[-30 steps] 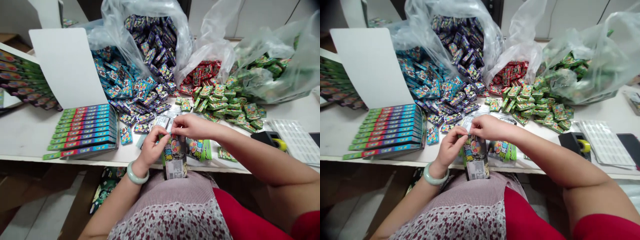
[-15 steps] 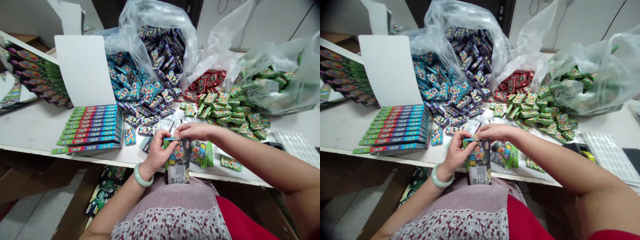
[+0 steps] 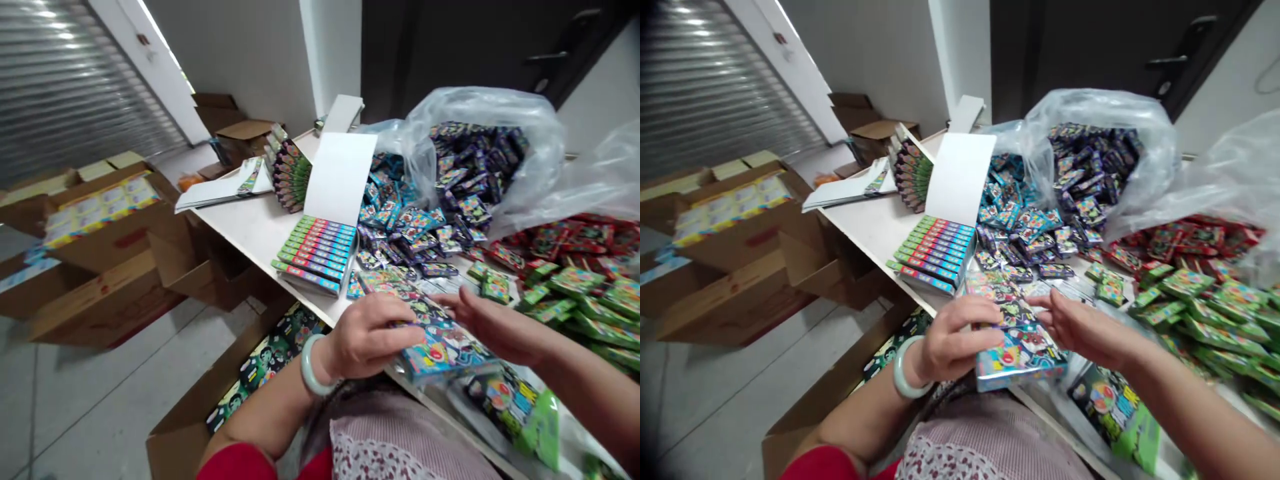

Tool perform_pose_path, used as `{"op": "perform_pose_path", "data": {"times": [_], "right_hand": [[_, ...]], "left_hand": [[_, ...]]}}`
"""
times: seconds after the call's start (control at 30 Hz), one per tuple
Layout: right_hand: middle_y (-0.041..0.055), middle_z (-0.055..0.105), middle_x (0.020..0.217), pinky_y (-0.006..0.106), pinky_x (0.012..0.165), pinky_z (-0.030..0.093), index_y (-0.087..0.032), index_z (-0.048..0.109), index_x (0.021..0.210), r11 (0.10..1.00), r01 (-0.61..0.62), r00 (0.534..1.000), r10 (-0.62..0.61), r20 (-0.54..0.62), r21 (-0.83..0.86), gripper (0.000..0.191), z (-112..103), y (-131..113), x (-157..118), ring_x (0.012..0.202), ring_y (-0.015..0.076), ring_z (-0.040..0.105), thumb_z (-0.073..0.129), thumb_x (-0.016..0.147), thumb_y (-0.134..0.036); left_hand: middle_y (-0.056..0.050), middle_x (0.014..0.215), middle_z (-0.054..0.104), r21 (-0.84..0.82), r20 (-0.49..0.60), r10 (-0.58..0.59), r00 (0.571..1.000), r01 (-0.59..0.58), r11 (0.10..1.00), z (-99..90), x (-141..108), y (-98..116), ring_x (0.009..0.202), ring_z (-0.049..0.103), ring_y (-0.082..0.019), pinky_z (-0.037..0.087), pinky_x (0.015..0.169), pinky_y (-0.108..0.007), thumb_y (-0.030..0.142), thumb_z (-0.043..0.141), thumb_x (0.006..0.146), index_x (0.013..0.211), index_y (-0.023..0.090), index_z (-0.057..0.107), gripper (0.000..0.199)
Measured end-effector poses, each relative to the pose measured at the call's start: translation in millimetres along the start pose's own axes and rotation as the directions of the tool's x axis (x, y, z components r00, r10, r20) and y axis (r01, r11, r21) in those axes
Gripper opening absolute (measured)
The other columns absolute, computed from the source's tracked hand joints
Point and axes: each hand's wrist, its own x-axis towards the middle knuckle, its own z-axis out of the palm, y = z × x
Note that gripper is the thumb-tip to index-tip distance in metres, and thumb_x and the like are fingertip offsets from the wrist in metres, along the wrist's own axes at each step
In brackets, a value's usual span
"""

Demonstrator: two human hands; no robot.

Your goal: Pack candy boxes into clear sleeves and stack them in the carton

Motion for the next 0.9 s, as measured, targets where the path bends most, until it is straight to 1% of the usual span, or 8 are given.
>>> {"op": "perform_pose_path", "data": {"times": [0.1,0.2,0.27,0.33,0.43,0.6,0.73,0.9], "right_hand": [[0.0094,0.068,0.11,0.038,0.087,0.053,-0.024,0.065,0.112,0.993,0.033,0.998,-0.039,0.049,0.111,0.048,40.1,-19.8,29.1,0.1,0.0247,0.065,0.071,0.072,-0.048],[0.0073,0.066,0.116,0.037,0.092,0.051,-0.024,0.056,0.125,0.966,0.259,0.966,-0.259,0.015,0.0,0.053,65.9,-38.1,62.6,0.109,0.0239,0.061,0.069,0.076,-0.041],[0.0071,0.064,0.12,0.038,0.095,0.049,-0.024,0.052,0.129,0.88,0.456,0.888,-0.46,-0.003,-0.131,0.05,75.8,-50.1,85.8,0.112,0.0234,0.059,0.062,0.082,-0.037],[0.0074,0.063,0.122,0.039,0.096,0.047,-0.023,0.051,0.131,0.748,0.592,0.783,-0.623,-0.008,-0.3,0.048,84.5,-62.4,109.3,0.11,0.0237,0.06,0.058,0.084,-0.031],[0.0087,0.064,0.12,0.041,0.097,0.047,-0.02,0.052,0.13,0.557,0.662,0.665,-0.745,0.05,-0.501,0.046,102.2,-78.1,142.3,0.109,0.0245,0.06,0.053,0.084,-0.022],[0.0085,0.061,0.128,0.04,0.098,0.047,-0.021,0.048,0.135,0.415,0.712,0.568,-0.814,0.118,-0.566,0.051,139.0,-84.1,180.4,0.114,0.0231,0.058,0.047,0.084,-0.016],[0.0081,0.06,0.129,0.038,0.099,0.047,-0.023,0.047,0.135,0.359,0.754,0.52,-0.837,0.167,-0.55,0.05,158.6,-78.3,194.3,0.117,0.0217,0.057,0.045,0.086,-0.014],[0.0086,0.059,0.13,0.038,0.1,0.046,-0.022,0.045,0.137,0.284,0.8,0.454,-0.863,0.224,-0.529,0.049,167.4,-76.0,203.4,0.12,0.0211,0.055,0.042,0.088,-0.013]], "left_hand": [[-0.008,0.112,0.066,0.281,0.069,0.054,0.996,-0.071,0.957,-11.2,-18.1,-10.5,0.116,0.056,-0.023,0.04,0.105,-0.044,0.017,0.054,0.085,0.117,0.026,0.056,0.033],[-0.01,0.124,0.06,0.471,-0.041,-0.09,0.995,0.098,0.877,-34.2,-45.9,-31.6,0.128,0.046,-0.028,0.028,0.112,-0.053,0.016,0.056,0.082,0.126,0.024,0.05,0.046],[-0.013,0.126,0.057,0.563,-0.172,-0.254,0.952,0.307,0.768,-60.1,-63.0,-52.1,0.127,0.046,-0.028,0.029,0.11,-0.054,0.019,0.052,0.085,0.129,0.022,0.047,0.045],[-0.012,0.122,0.058,0.639,-0.228,-0.427,0.875,0.465,0.612,-87.4,-75.4,-75.9,0.122,0.049,-0.027,0.033,0.108,-0.052,0.022,0.045,0.09,0.124,0.021,0.05,0.034],[-0.011,0.117,0.06,0.689,-0.185,-0.531,0.827,0.494,0.53,-114.7,-84.8,-109.3,0.117,0.051,-0.026,0.037,0.104,-0.05,0.025,0.042,0.094,0.117,0.019,0.055,0.027],[-0.012,0.105,0.059,0.718,-0.18,-0.561,0.808,0.497,0.486,-116.8,-88.8,-137.1,0.107,0.053,-0.027,0.043,0.097,-0.046,0.029,0.043,0.094,0.104,0.016,0.058,0.022],[-0.011,0.098,0.056,0.715,-0.22,-0.568,0.793,0.527,0.458,-112.0,-90.1,-141.5,0.1,0.052,-0.027,0.045,0.091,-0.044,0.029,0.042,0.095,0.096,0.017,0.057,0.02],[-0.01,0.1,0.058,0.691,-0.237,-0.55,0.801,0.537,0.484,-113.2,-95.3,-140.5,0.102,0.051,-0.026,0.045,0.093,-0.042,0.029,0.044,0.094,0.098,0.017,0.058,0.019]]}}
